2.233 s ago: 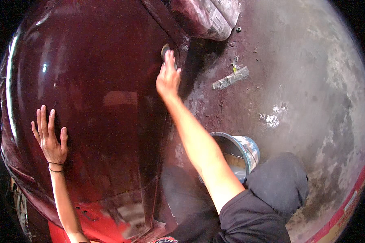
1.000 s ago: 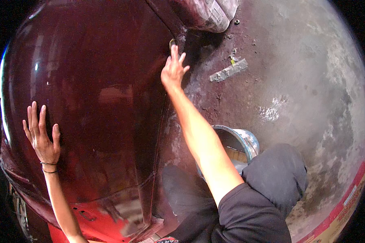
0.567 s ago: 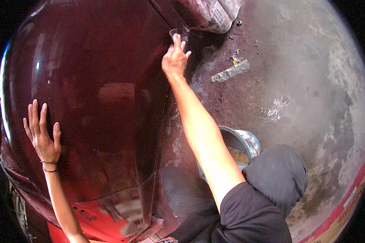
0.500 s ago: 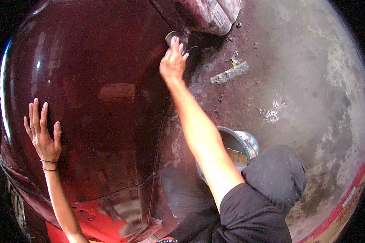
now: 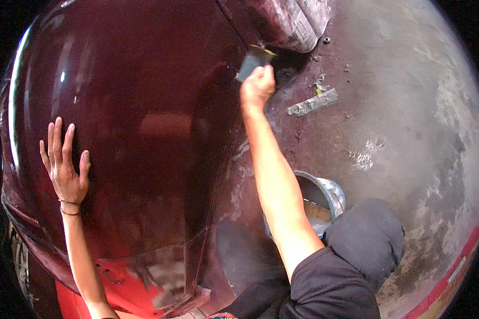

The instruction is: The person sands the maroon car hood with a sanding block, repeatedly dipping it into a bucket of water. The person uses both hands to sand the surface and occasionally wipes the hood with a cloth.

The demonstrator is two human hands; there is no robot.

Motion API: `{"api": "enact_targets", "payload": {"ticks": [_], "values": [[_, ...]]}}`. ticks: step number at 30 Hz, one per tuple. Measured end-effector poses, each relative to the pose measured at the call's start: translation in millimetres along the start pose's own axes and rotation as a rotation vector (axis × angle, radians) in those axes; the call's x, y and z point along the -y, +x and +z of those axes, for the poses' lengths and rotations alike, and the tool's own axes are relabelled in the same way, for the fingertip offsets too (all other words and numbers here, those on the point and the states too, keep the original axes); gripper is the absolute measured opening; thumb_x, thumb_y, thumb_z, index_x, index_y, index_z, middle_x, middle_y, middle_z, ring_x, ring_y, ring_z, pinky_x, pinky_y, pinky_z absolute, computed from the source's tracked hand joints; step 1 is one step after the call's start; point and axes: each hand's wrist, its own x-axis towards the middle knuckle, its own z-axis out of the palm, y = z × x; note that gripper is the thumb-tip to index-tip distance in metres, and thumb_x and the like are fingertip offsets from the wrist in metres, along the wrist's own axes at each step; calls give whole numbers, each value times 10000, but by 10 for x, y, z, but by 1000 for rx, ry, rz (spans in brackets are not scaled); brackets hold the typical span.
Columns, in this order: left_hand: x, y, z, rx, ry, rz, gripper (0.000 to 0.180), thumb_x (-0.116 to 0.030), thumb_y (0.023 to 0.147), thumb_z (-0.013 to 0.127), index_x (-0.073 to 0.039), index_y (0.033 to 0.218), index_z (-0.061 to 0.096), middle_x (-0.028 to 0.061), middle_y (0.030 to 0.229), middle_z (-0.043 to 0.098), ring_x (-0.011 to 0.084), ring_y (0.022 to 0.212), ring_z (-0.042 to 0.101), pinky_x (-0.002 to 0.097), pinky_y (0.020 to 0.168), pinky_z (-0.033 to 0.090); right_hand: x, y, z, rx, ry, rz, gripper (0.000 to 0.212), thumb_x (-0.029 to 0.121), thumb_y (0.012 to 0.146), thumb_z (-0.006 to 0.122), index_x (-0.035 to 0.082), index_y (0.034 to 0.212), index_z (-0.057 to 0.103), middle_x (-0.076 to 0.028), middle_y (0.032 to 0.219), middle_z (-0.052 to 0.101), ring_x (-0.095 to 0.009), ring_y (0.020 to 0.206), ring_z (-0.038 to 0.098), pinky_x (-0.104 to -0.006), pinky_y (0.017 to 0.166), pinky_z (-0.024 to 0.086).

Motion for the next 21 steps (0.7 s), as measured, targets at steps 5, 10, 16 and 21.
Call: {"api": "enact_targets", "payload": {"ticks": [5,10,16,21], "values": [[13,-69,56,-10,21,12,582,-315,1055,593,-195,1614,485,50,1728,386,254,1629,285,516,1337,134,-131,241,-352,-27,59,-8,427,395,988,699,50,1234,750,-163,1021,780,-304,953,743,-434,900,549],[47,-86,84,-25,38,9,589,-314,1055,594,-215,1623,472,32,1736,371,233,1631,276,507,1341,141,72,237,-841,13,13,-117,369,263,935,790,47,1230,748,-144,1059,793,-228,953,753,-389,884,573],[51,-110,90,-9,47,-18,610,-334,1049,606,-226,1631,461,20,1745,352,224,1636,260,503,1345,116,101,-38,-974,112,477,224,183,32,897,751,21,973,585,-80,920,638,-186,798,678,-398,715,692],[46,-133,89,-2,35,-35,610,-341,1043,609,-227,1626,470,17,1747,347,227,1635,262,501,1345,111,290,-342,-820,243,107,137,172,122,960,591,-10,1066,560,-117,1017,610,-226,917,666,-371,715,662]]}}
